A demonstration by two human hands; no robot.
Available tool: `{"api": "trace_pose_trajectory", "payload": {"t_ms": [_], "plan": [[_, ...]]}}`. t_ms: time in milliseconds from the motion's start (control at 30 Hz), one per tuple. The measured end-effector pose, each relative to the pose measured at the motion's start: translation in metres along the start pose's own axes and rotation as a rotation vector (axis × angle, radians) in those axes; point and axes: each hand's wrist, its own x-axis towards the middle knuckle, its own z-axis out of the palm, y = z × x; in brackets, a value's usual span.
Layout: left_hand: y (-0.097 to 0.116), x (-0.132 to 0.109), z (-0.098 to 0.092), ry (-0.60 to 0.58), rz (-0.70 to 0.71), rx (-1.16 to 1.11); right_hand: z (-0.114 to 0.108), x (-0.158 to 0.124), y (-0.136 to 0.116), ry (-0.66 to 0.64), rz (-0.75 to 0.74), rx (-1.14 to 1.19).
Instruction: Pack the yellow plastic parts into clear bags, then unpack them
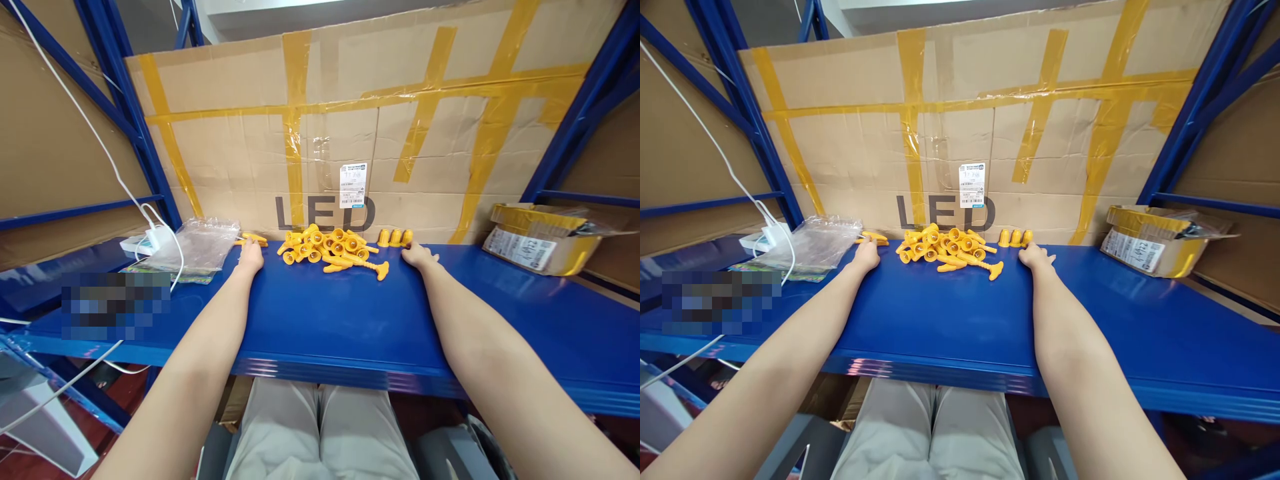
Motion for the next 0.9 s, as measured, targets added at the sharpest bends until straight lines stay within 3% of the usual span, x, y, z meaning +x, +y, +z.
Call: {"api": "trace_pose_trajectory", "payload": {"t_ms": [367,700,900], "plan": [[-0.001,-0.004,-0.005,-0.052,-0.015,0.073,0.001,0.000,0.001,-0.008,-0.005,-0.054],[-0.005,0.001,0.003,0.019,-0.008,-0.076,0.002,-0.001,-0.008,-0.096,-0.008,-0.102],[0.001,-0.005,-0.004,0.031,-0.040,-0.058,0.000,-0.001,-0.010,-0.134,-0.070,-0.142]]}}
